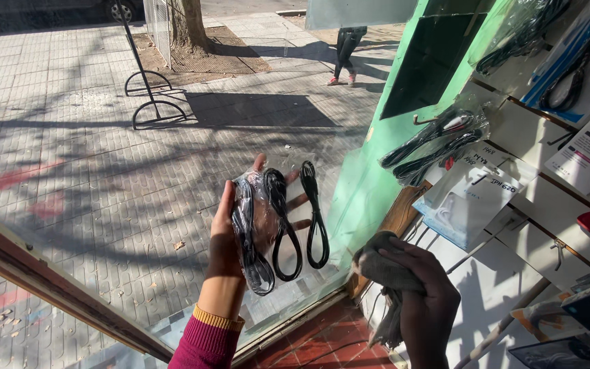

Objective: The person cleans several items of electronics packaging and accessories with a cloth. They take a boxed cable from a display hook, wipe all sides of the box, and place it on a counter. They repeat this with another boxed cable and then wipe down several individual black cables in plastic bags before hanging one back on the display.

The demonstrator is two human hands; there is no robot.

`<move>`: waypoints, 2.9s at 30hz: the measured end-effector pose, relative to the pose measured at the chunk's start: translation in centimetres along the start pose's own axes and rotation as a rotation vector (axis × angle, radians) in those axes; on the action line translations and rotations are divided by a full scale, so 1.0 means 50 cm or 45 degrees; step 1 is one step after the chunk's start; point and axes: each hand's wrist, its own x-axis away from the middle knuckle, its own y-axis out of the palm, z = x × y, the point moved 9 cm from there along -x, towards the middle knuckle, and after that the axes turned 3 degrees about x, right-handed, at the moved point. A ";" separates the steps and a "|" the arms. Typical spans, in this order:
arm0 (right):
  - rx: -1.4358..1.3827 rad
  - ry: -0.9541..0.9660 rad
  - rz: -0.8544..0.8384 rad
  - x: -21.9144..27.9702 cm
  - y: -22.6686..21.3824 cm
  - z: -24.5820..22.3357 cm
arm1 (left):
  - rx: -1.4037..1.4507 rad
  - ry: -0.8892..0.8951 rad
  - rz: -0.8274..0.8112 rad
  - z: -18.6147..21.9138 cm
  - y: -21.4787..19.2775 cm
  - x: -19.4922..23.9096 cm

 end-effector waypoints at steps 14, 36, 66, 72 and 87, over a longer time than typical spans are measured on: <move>-0.392 -0.596 -0.615 0.179 0.293 -0.052 | 0.104 -0.032 0.337 0.002 -0.028 0.032; 0.230 -0.356 0.308 0.119 0.304 0.009 | -0.465 -0.017 0.941 0.041 -0.060 0.104; -0.540 -0.294 -1.266 0.298 0.533 -0.093 | -0.264 1.548 1.776 0.063 0.033 0.667; -0.587 0.304 -1.800 0.395 0.636 -0.144 | -0.545 1.554 1.787 0.101 0.115 0.794; -0.499 0.146 -2.310 0.676 0.836 -0.363 | -0.583 1.619 2.283 0.051 0.226 1.105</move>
